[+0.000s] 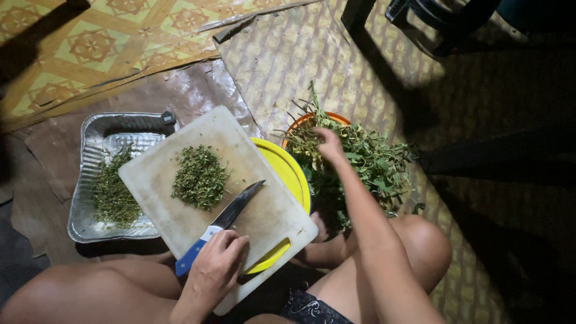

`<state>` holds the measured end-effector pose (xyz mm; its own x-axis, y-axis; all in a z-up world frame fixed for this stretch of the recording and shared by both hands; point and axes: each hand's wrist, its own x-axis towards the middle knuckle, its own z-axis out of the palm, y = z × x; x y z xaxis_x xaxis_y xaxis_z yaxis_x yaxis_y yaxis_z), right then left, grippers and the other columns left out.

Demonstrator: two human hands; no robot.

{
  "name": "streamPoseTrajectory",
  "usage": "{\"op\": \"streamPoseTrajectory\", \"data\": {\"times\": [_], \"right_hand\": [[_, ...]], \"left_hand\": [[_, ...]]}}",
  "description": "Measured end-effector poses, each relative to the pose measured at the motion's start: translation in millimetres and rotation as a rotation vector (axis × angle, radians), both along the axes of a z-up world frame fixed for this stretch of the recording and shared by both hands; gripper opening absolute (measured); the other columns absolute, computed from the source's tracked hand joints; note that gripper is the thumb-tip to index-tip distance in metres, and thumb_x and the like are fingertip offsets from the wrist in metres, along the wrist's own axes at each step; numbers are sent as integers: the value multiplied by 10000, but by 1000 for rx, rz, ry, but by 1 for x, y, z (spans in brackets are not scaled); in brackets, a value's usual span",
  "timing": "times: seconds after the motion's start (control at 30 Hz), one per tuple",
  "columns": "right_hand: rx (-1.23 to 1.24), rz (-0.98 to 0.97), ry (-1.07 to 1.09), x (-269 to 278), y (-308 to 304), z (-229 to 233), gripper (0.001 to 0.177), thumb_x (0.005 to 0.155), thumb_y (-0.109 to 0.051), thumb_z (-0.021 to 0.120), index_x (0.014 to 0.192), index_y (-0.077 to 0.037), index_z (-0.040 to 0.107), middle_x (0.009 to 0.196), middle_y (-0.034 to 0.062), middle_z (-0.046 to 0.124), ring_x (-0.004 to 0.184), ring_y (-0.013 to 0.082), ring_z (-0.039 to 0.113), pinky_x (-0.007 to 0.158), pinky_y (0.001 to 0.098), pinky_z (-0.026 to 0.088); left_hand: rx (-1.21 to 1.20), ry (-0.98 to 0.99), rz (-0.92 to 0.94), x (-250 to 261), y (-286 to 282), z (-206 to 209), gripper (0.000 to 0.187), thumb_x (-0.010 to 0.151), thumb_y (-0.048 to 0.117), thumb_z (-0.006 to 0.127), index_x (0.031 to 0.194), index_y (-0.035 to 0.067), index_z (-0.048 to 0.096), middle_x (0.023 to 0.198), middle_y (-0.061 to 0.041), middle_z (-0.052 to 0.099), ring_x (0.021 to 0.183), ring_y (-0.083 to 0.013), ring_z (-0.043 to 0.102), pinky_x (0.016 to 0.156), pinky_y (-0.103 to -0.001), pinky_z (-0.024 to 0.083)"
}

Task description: The person sits on the floor and uses a knife to chop green leafy herbs on a white cutting board. The chopped herbs are gathered into a pile on the board, and a metal tray with previously chopped herbs is visible nearby.

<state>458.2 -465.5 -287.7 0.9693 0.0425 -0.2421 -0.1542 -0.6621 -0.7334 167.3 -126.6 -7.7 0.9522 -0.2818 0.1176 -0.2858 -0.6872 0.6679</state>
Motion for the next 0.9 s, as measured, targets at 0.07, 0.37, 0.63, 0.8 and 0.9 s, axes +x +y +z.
{"op": "streamPoseTrajectory", "data": {"times": [0.07,0.37,0.63,0.8,0.9], "right_hand": [[17,-142,-152,3,-17,-1,634,745,84,571,1321,-142,710,1288,114,713,1167,246,672,1030,341,517],[87,-278,204,-8,-44,-1,433,895,-85,722,1323,-106,660,1269,108,697,1133,213,655,976,335,511],[39,-369,131,6,-61,31,246,935,-214,724,1163,-130,762,1000,41,763,748,168,646,691,336,551],[181,-292,24,11,-93,65,289,899,-132,764,1183,-101,721,957,8,749,753,86,679,690,278,567],[185,-255,-20,2,-112,91,286,879,-76,773,1148,-61,675,887,44,724,733,100,666,669,279,549]], "left_hand": [[-4,15,-2,0,0,0,318,791,66,710,1104,29,665,1040,-141,619,970,-328,636,820,-416,517],[-9,8,30,-4,4,2,308,793,56,700,1100,36,679,1039,-131,634,968,-323,645,807,-408,525],[16,-29,11,-7,9,-1,329,793,64,723,1117,32,674,1047,-147,626,982,-340,636,824,-419,520],[37,-57,-7,-11,8,0,416,723,44,706,1138,30,673,1080,-165,617,1008,-356,624,837,-434,519],[46,-62,75,-11,6,3,380,764,77,735,1138,45,675,1081,-160,619,974,-357,614,824,-445,510]]}}
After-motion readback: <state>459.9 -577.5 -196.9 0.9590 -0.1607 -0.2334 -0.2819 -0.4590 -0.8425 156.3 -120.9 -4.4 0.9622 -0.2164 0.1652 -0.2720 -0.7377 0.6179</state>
